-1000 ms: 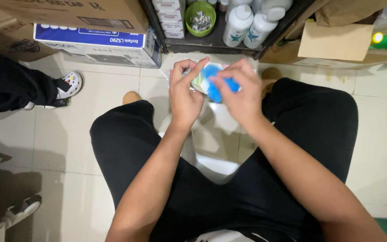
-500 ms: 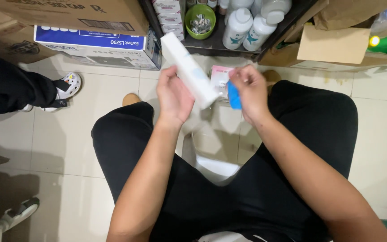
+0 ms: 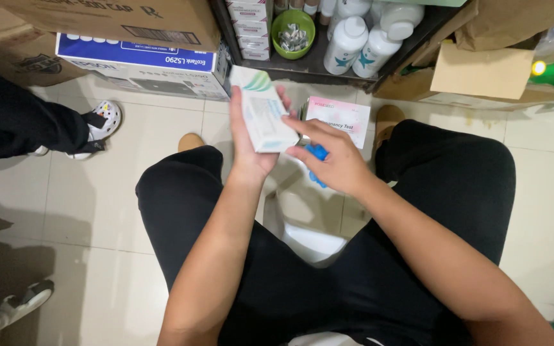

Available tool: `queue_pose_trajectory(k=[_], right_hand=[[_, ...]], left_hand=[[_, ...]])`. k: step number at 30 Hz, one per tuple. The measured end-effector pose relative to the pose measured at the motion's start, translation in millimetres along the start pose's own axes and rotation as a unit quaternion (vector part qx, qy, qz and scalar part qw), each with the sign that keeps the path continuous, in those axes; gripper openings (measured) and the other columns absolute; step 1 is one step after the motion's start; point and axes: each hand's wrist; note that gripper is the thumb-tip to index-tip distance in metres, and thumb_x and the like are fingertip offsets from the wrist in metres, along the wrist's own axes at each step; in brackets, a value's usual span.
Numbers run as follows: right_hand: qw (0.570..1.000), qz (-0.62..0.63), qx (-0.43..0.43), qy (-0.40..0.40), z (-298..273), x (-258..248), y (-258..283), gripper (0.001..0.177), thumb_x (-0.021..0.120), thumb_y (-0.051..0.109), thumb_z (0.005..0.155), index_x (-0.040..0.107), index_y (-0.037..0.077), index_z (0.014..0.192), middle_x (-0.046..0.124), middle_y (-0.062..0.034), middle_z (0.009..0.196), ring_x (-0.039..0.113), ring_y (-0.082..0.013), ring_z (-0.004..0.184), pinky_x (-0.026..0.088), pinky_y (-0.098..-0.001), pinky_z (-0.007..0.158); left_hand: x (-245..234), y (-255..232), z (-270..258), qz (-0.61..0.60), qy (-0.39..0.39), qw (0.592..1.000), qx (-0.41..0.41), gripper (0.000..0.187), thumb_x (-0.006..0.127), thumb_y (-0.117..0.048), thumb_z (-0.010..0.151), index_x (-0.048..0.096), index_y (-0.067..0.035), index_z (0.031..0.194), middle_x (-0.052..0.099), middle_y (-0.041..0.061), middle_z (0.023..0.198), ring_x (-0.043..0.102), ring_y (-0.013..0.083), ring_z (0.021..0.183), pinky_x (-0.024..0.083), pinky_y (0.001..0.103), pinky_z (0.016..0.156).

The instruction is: Wiping down medicine boxes and containers with a blue cloth.

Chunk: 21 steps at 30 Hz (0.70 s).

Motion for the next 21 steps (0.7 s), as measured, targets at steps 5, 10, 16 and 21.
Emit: queue_pose_trajectory(k=[5,10,16,21], right_hand=[[0.999,-0.015,0.028,-0.019,3.9,-20.9,-0.1,0.036,0.071,0.012,0.100,0.069,0.010,0.135,0.072,-0.0103,0.106,0.063,-0.0222,0.079,0.052,-0.0368,0.079],[0.998,-0.045,0.039,-0.037,-2.1,-28.2,-3.1,0.028,0.071,0.019,0.102,0.073,0.010,0.129,0.072,-0.0098,0.100,0.059,-0.0209,0.080,0.050,-0.0362,0.078],[0.987,-0.152,-0.004,-0.052,-7.9,-29.3,10.6,0.031,0.069,0.018,0.101,0.072,0.007,0.130,0.073,-0.0145,0.101,0.071,-0.0353,0.088,0.056,-0.0438,0.079],[0.965,-0.243,0.038,-0.090,-9.6,-42.8,29.5,0.033,0.068,0.019,0.097,0.073,0.017,0.130,0.074,-0.0104,0.112,0.072,-0.0378,0.098,0.057,-0.0492,0.082]], left_hand=[[9.0,12.0,-10.8,0.188,-0.104,0.976,-0.031,0.119,0.050,-0.081,0.077,0.015,0.002,0.155,0.028,0.029,0.154,0.037,0.0405,0.144,0.041,0.048,0.115],[5.8,17.4,-16.2,0.312,-0.088,0.946,-0.011,0.118,0.048,-0.072,0.086,-0.005,0.006,0.157,0.003,0.037,0.161,0.022,0.0524,0.149,0.039,0.060,0.114],[-33.8,24.3,15.8,0.521,-0.025,0.848,0.092,0.077,0.062,-0.064,0.092,0.056,-0.004,0.140,0.046,0.022,0.146,0.056,0.0428,0.128,0.066,0.038,0.080],[5.8,10.3,-26.1,0.649,0.077,0.740,0.162,0.071,0.079,-0.039,0.087,0.048,-0.027,0.150,0.068,0.018,0.128,0.073,0.0329,0.094,0.060,0.037,0.077]])
Point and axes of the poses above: each hand's wrist, its own z-axis towards the middle knuckle, its own x-axis out of the palm, y = z × x
